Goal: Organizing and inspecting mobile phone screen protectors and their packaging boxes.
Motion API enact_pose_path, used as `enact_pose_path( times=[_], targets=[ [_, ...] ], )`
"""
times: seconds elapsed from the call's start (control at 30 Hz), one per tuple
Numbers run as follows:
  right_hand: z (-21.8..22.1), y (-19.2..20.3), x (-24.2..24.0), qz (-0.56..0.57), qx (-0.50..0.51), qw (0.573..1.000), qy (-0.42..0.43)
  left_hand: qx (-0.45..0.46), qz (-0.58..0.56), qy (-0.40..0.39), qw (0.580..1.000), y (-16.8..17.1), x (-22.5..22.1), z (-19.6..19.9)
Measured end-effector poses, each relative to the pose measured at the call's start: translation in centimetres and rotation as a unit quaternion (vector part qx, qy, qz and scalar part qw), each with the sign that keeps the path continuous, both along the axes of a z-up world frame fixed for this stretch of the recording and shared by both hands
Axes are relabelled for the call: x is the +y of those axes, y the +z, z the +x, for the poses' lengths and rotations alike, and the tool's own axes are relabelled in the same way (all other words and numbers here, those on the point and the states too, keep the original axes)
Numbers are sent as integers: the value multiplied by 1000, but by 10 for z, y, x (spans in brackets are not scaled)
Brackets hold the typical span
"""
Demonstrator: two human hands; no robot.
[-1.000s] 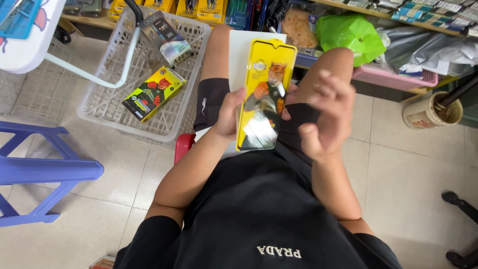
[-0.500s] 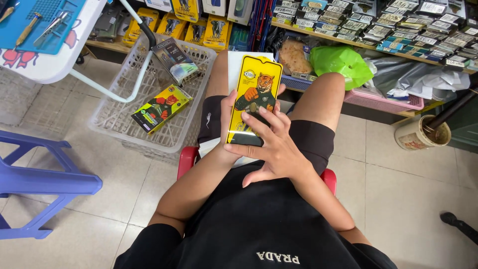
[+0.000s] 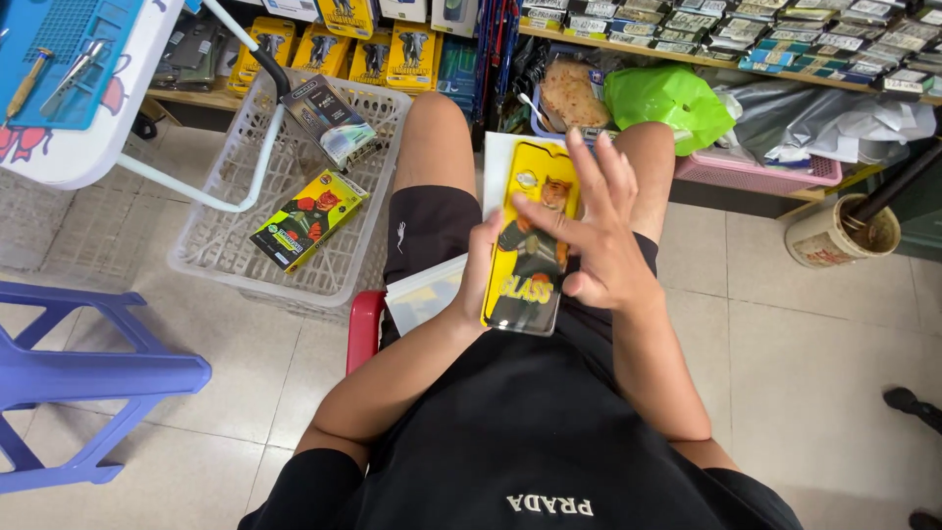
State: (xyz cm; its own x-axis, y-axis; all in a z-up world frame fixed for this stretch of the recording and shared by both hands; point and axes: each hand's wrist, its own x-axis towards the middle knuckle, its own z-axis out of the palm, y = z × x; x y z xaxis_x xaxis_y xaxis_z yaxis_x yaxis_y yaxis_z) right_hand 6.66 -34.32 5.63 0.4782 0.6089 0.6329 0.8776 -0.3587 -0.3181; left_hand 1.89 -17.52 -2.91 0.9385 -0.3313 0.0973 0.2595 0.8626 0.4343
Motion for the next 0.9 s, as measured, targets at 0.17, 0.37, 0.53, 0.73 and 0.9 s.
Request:
enact_pose_path(
  times=[0.17, 0.37, 0.53, 0.73, 0.9],
  targets=[
    [2, 27, -20, 97, 118, 988, -17, -56, 110, -102, 987, 1, -6, -6],
    [2, 8, -61, 244, 384, 889, 58, -286, 427, 112, 850, 73, 5, -19],
    [-8, 34, -61, 88, 248, 965, 27, -276, 505, 200, 793, 81, 13, -13],
    [4, -2, -113, 236, 285, 929, -19, -253, 550, 232, 761, 74, 36, -4],
    [12, -21, -115, 601, 101, 793, -7, -326, 531, 269, 735, 84, 37, -5]
  ],
)
